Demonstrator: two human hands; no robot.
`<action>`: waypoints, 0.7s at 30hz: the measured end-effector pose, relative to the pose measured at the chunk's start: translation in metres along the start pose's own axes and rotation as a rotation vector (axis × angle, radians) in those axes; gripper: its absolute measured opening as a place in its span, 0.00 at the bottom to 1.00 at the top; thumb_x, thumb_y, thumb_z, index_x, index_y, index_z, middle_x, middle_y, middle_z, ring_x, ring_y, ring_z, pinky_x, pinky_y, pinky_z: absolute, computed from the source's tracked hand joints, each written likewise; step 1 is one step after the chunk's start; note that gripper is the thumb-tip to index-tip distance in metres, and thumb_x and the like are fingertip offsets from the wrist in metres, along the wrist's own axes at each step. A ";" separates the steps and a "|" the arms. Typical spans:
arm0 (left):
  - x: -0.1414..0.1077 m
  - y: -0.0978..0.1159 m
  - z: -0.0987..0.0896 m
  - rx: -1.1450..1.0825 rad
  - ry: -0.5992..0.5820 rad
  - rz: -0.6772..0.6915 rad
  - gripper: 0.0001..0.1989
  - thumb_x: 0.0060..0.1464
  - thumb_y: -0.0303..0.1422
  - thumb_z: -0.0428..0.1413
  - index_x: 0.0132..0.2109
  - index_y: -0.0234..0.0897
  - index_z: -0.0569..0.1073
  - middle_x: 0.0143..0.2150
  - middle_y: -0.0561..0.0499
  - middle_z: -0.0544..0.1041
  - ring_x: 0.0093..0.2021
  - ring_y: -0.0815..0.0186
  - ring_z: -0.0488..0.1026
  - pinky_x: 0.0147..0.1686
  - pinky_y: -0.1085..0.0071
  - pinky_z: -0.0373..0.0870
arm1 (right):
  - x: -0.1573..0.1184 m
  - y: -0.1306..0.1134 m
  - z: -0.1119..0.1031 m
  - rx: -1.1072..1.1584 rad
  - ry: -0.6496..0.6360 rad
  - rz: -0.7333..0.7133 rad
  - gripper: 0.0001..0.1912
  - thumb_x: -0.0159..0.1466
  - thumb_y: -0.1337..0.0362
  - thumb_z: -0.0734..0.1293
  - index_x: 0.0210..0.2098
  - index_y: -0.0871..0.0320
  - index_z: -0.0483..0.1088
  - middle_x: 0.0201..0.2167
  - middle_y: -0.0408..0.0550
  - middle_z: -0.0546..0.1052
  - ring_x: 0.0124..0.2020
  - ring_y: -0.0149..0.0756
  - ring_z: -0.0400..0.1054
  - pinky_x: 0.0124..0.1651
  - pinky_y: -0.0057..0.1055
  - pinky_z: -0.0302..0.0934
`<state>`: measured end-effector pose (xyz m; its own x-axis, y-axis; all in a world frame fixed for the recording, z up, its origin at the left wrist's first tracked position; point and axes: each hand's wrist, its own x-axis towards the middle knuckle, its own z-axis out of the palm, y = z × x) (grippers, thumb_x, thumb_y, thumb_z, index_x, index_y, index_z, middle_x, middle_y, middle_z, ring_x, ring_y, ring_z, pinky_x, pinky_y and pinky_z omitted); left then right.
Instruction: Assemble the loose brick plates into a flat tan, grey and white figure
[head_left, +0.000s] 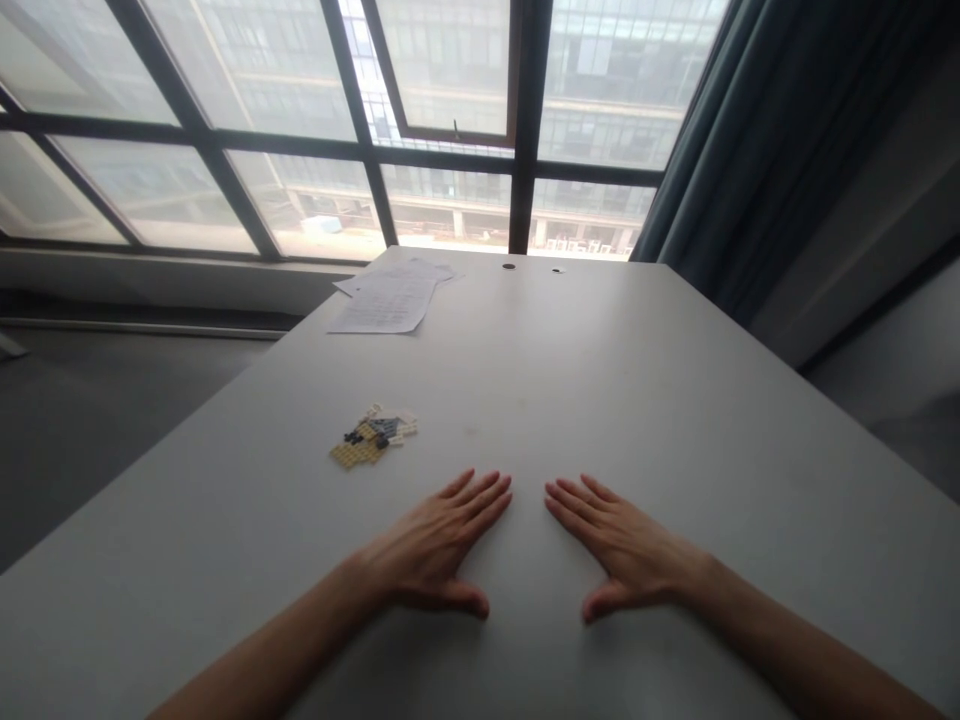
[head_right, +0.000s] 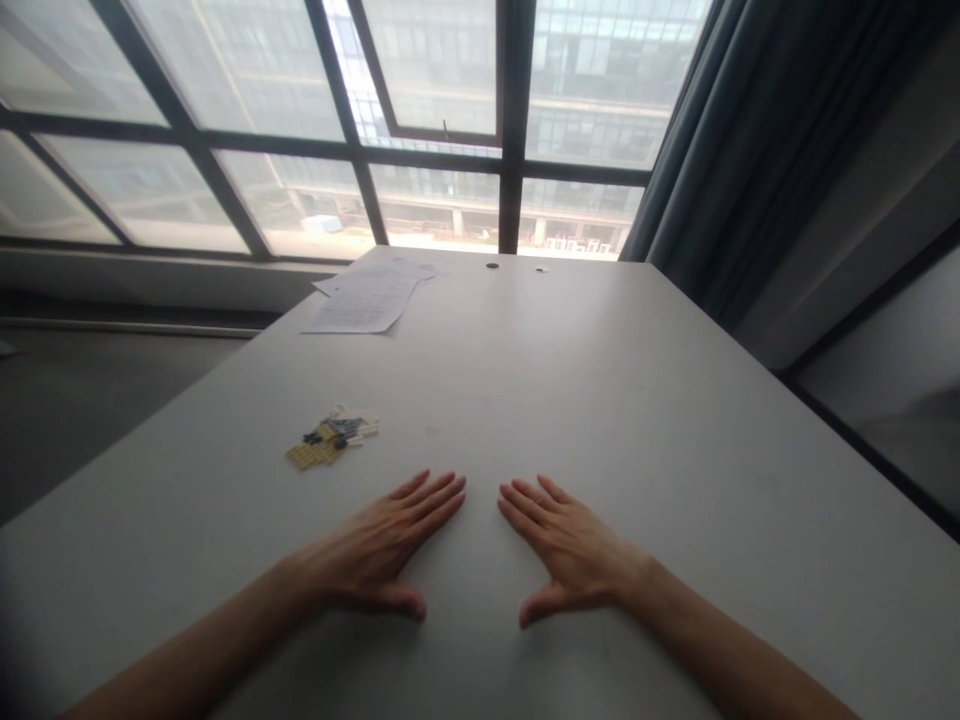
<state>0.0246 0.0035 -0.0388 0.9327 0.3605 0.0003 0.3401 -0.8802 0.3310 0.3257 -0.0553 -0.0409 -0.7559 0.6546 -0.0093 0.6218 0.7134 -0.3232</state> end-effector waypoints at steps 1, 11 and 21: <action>0.000 -0.001 0.000 -0.014 0.000 -0.004 0.51 0.49 0.58 0.52 0.69 0.37 0.40 0.70 0.40 0.44 0.69 0.50 0.43 0.67 0.53 0.37 | 0.001 0.000 0.001 0.007 -0.005 0.013 0.55 0.54 0.38 0.65 0.68 0.59 0.39 0.67 0.59 0.48 0.68 0.50 0.43 0.68 0.49 0.35; -0.007 -0.018 -0.002 0.044 0.170 -0.082 0.34 0.54 0.53 0.51 0.64 0.41 0.60 0.62 0.44 0.66 0.63 0.55 0.60 0.64 0.57 0.52 | 0.004 0.007 0.009 0.038 0.230 0.076 0.31 0.62 0.46 0.62 0.60 0.55 0.62 0.58 0.56 0.68 0.61 0.47 0.59 0.64 0.47 0.51; -0.054 -0.142 -0.022 0.235 0.402 -0.789 0.34 0.54 0.55 0.48 0.63 0.43 0.62 0.65 0.43 0.60 0.66 0.48 0.53 0.62 0.47 0.49 | 0.018 0.010 0.017 0.015 0.344 0.279 0.26 0.64 0.52 0.60 0.59 0.56 0.62 0.57 0.58 0.67 0.58 0.47 0.60 0.60 0.47 0.56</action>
<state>-0.0767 0.1153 -0.0654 0.3222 0.9255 0.1990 0.9177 -0.3570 0.1743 0.3149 -0.0406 -0.0601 -0.4457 0.8686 0.2166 0.7873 0.4955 -0.3670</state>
